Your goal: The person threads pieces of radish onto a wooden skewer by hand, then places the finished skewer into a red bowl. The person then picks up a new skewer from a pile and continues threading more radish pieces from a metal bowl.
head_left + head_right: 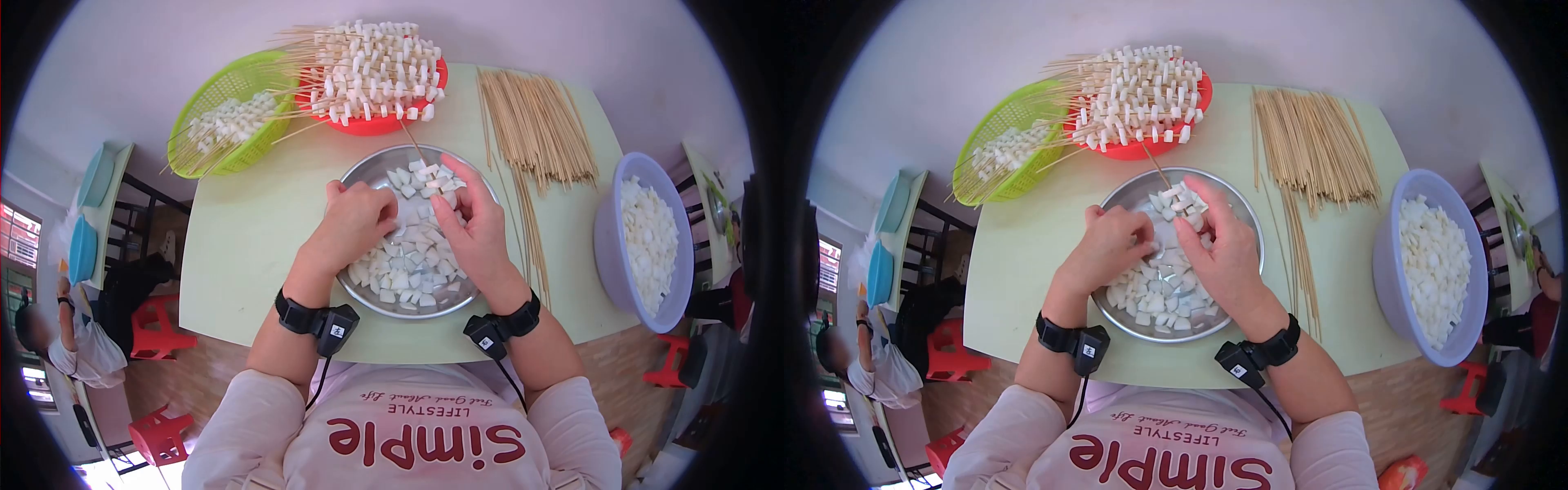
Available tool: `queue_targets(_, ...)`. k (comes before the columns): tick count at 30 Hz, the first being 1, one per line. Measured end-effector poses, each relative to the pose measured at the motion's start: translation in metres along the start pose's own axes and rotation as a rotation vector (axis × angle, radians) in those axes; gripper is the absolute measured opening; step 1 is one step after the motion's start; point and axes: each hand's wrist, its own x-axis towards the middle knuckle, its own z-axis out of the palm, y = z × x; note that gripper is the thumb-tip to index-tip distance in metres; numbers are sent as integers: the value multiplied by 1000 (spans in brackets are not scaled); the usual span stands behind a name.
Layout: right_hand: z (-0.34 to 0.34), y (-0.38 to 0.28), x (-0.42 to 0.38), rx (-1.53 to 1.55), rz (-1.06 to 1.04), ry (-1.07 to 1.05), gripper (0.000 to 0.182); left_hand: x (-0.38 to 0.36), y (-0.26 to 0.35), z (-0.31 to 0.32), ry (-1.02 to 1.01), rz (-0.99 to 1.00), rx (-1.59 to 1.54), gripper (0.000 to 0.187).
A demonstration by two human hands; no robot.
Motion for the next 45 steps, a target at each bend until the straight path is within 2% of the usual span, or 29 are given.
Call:
queue_targets(1,0,0,0,-9,5,-12,47,2,0,1,3,-2,0,13)
queue_targets(3,-1,-3,0,-11,-9,-57,44,7,-4,4,314,-137,-402,17)
queue_targets(4,-1,-4,0,-13,-20,-98,42,9,-7,5,316,-136,-401,17)
queue_targets(6,1,-6,-1,-16,-28,-129,40,12,-14,9,520,-147,-661,22)
queue_targets(12,-1,-11,-1,-90,1,-256,37,14,-14,7,710,-140,-669,23)
queue_targets(21,0,-10,-1,-110,-25,-251,39,12,-9,4,724,-103,-549,23)
queue_targets(45,0,-11,-1,-98,15,-251,40,11,-10,6,709,-76,-521,22)
